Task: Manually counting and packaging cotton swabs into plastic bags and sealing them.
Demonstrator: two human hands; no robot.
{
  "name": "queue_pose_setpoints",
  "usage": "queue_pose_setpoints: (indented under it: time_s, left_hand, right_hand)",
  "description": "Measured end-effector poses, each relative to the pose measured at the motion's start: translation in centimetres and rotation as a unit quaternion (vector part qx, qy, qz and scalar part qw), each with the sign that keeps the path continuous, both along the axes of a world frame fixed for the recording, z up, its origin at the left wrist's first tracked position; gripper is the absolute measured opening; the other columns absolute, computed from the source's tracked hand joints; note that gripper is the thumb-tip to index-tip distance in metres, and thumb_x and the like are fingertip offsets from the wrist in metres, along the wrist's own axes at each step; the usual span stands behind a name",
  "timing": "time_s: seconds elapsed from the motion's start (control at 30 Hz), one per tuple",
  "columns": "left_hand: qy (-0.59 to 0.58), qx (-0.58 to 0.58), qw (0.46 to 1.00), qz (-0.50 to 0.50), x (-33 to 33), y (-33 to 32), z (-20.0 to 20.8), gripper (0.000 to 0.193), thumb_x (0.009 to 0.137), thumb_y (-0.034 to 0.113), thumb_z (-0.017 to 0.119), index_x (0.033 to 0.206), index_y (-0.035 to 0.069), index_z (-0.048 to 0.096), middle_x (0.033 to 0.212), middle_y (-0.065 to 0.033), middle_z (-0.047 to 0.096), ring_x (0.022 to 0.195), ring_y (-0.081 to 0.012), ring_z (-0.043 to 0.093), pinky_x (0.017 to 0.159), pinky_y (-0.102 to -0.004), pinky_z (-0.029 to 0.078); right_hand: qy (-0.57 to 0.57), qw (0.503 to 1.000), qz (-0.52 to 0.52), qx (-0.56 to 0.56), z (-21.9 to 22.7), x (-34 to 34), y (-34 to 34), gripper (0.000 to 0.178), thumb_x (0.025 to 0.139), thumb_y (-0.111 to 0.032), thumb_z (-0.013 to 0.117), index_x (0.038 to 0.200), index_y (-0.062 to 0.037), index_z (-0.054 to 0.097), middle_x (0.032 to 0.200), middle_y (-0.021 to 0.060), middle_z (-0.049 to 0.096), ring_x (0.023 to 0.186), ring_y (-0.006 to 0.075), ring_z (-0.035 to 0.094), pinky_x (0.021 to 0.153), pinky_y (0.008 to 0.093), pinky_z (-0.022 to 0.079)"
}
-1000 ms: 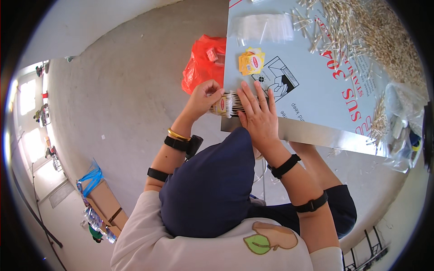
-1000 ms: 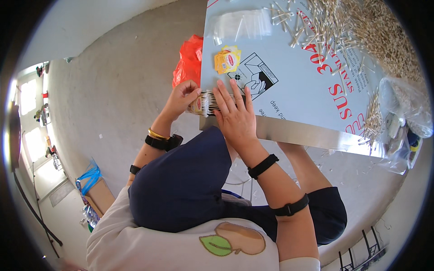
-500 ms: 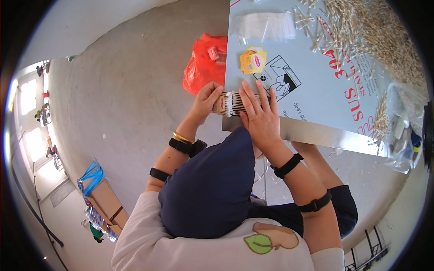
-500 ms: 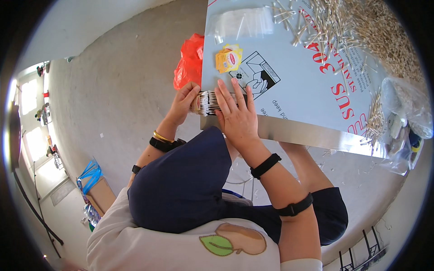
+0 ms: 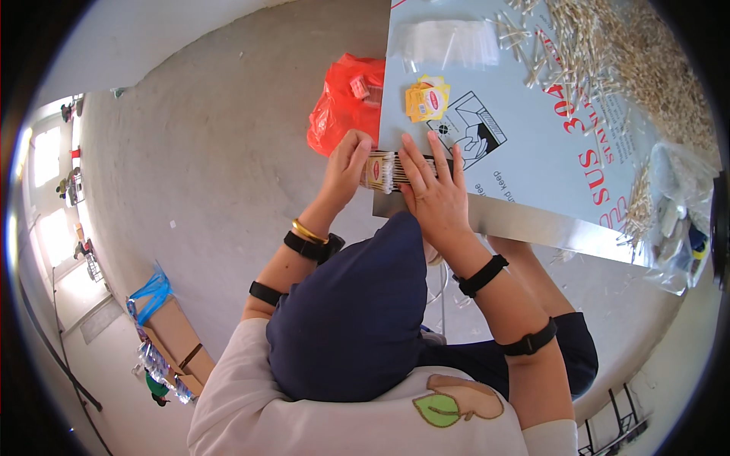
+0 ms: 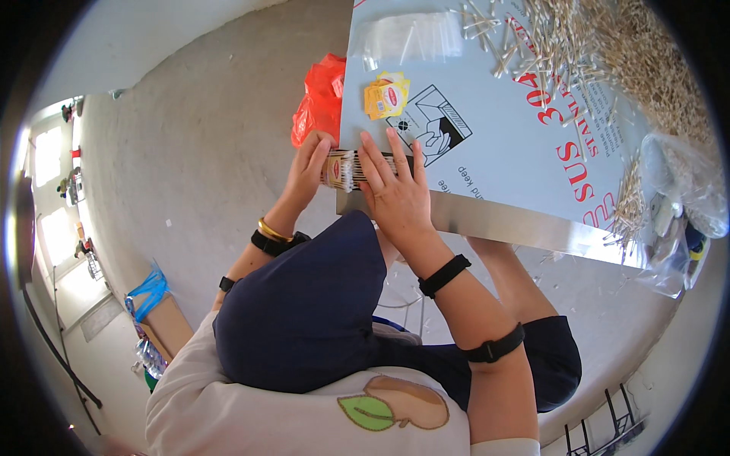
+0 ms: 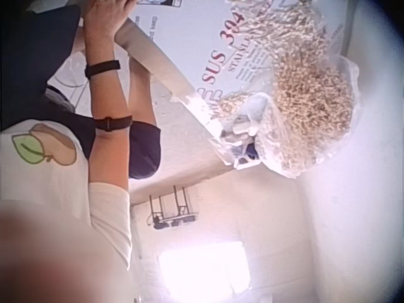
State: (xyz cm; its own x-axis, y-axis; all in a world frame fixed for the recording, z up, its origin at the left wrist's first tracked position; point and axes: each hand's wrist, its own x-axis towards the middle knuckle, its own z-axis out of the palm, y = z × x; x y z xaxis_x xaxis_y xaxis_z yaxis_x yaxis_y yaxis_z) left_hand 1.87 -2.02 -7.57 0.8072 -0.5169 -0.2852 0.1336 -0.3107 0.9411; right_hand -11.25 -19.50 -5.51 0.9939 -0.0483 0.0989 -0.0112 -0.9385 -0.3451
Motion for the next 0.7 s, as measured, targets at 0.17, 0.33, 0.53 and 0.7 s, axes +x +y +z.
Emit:
queue_pose_setpoints:
  time_s: [0.17,0.33,0.53,0.7]
  left_hand:
    - [-0.391,0.152,0.885,-0.199,-0.2,0.9,6.6,0.047,0.086,0.015,0.073,0.130,0.005,0.058,0.126,-0.0134,0.062,0.120,-0.0281,0.056,0.109,-0.0431,0.039]
    - [-0.442,0.242,0.825,-0.254,0.1,1.0,5.2,0.067,0.073,0.007,0.079,0.136,0.004,0.054,0.132,-0.0132,0.061,0.127,-0.0320,0.055,0.116,-0.0491,0.036]
    - [-0.465,0.238,0.819,-0.236,-0.4,-0.2,4.5,0.044,0.075,0.005,0.073,0.116,0.003,0.057,0.106,-0.0112,0.063,0.105,-0.0293,0.061,0.102,-0.0420,0.045]
    - [-0.487,0.263,0.805,-0.212,-0.8,-0.8,4.7,0.029,0.082,0.007,0.067,0.108,0.003,0.055,0.096,-0.0118,0.059,0.094,-0.0288,0.059,0.091,-0.0405,0.046]
  right_hand:
    - [0.014,1.000,-0.003,-0.008,0.0,-0.1,-0.2,0.057,0.097,-0.030,0.064,0.150,-0.0138,0.049,0.166,-0.0016,0.036,0.158,0.0308,0.023,0.127,0.0593,0.016]
    - [0.008,1.000,0.001,-0.004,0.2,0.1,0.1,0.058,0.097,-0.029,0.064,0.151,-0.0136,0.047,0.167,-0.0013,0.036,0.158,0.0311,0.024,0.127,0.0587,0.017]
    - [0.014,1.000,0.009,0.017,0.3,0.3,0.2,0.064,0.097,-0.028,0.063,0.155,-0.0095,0.044,0.167,0.0054,0.036,0.157,0.0333,0.025,0.128,0.0510,0.021]
    - [-0.024,0.994,-0.024,0.105,0.0,1.1,1.7,0.067,0.098,-0.024,0.058,0.156,0.0016,0.038,0.165,0.0220,0.033,0.156,0.0367,0.027,0.128,0.0499,0.022]
